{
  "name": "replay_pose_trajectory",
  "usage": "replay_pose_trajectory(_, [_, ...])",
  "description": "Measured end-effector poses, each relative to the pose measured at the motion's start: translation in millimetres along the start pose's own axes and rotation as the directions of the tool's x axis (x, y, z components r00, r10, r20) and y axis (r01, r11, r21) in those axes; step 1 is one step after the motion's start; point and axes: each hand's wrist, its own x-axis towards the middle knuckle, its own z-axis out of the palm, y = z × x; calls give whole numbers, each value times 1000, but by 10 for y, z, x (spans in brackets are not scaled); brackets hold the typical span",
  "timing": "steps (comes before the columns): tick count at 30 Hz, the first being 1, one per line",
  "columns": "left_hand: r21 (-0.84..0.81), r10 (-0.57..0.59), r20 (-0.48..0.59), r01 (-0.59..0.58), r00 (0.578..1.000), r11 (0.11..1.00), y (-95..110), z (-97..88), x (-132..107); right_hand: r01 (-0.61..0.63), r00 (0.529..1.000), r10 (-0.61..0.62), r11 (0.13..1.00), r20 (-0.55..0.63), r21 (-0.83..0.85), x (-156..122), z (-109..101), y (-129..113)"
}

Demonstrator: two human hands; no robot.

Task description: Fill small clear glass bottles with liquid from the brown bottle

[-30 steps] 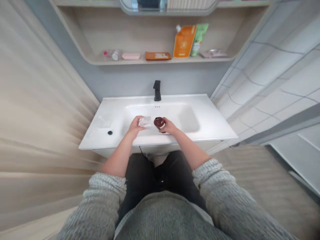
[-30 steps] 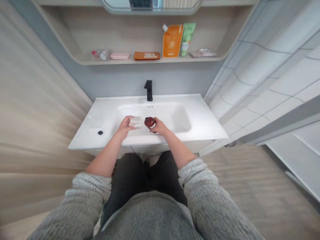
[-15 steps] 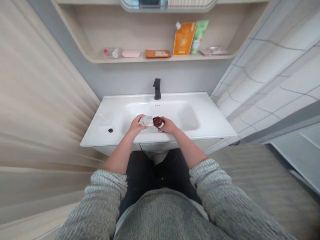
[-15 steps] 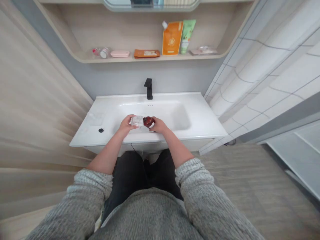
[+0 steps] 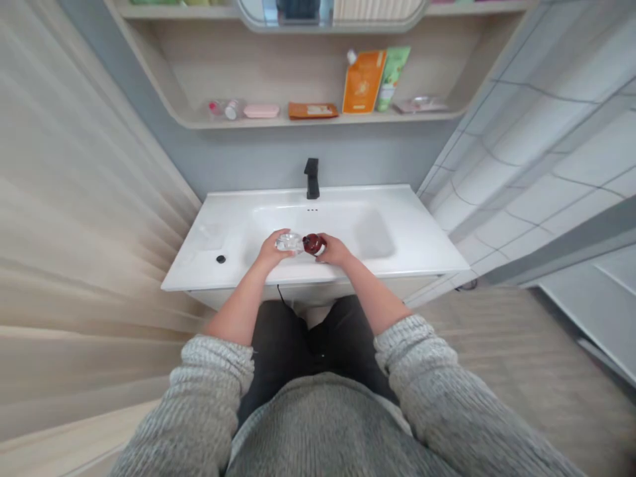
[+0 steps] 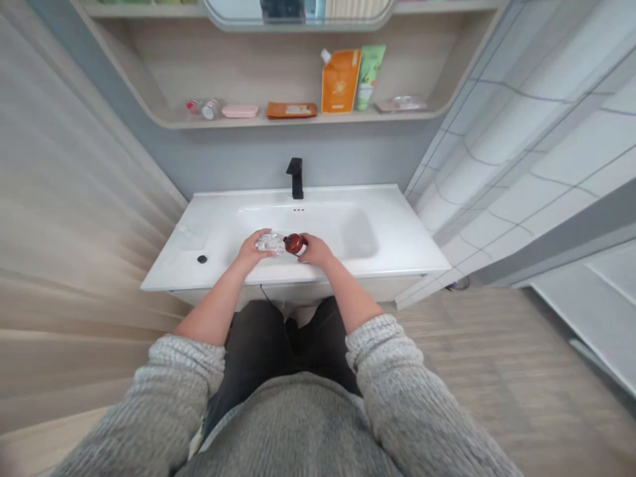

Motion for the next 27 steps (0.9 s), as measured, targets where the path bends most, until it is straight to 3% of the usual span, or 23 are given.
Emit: replay_pose_trajectory(27, [85, 74, 27, -76, 997, 993, 78, -16, -22, 19, 1000, -18, 999, 15, -41, 2, 24, 21])
